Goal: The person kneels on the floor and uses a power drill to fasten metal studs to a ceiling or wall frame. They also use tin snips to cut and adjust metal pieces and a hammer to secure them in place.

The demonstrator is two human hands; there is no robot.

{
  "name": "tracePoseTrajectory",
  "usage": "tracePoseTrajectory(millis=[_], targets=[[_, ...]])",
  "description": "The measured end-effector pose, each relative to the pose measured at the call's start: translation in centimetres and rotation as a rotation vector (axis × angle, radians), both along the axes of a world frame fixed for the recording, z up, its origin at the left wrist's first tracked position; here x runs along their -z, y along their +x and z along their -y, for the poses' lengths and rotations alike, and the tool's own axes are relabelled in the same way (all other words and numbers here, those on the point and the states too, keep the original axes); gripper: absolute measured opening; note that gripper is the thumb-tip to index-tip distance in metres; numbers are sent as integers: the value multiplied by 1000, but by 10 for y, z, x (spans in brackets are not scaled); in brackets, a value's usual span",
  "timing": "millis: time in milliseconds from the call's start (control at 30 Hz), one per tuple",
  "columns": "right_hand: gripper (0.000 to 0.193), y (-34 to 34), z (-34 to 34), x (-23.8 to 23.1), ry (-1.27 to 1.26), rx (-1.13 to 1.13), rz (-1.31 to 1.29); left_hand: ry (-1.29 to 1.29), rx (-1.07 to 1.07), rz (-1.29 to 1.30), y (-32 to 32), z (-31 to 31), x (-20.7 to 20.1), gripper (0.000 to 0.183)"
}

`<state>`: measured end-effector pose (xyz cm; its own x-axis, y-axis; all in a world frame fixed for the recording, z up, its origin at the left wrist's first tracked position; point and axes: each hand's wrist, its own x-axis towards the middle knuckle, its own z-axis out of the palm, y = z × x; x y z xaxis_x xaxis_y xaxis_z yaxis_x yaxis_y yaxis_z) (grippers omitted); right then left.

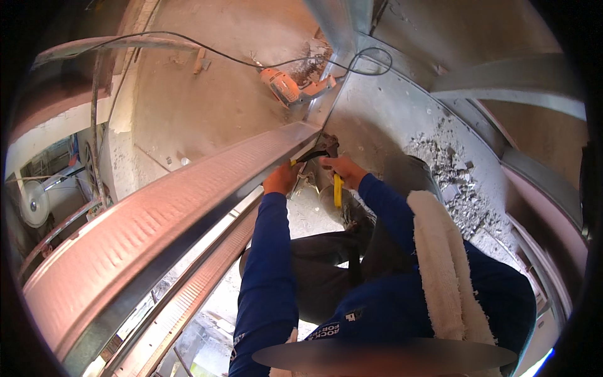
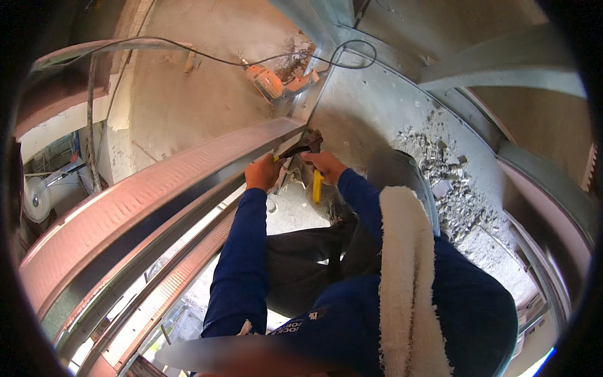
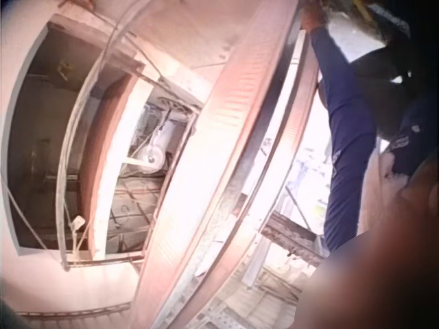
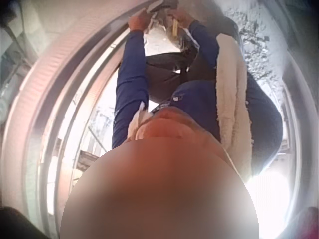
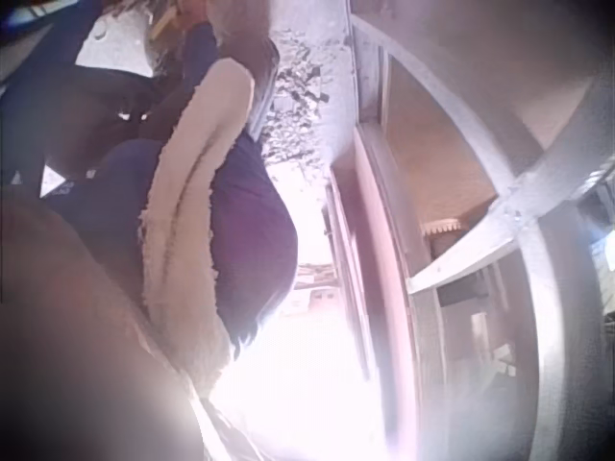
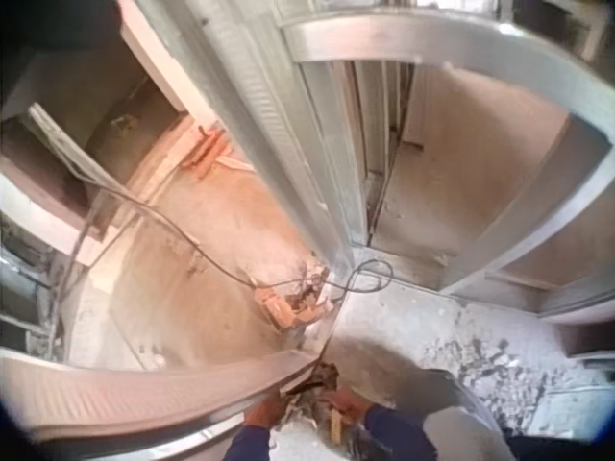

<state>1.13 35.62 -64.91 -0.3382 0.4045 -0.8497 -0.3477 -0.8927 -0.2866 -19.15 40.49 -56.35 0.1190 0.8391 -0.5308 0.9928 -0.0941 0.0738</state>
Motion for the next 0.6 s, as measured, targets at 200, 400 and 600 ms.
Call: tracePoseTrajectory(millis=[200,400,600], targets=[[59,-75,-27,-16,-174,836,-116,-83,-38,22,6,-6,-6,65],[72,-88,-34,-10,-253,926,-81,-245,-40,351,11,-26,-17,83],[77,-82,-46,-17,-312,1015,-94,-284,171,-72,20,-9,-37,80]])
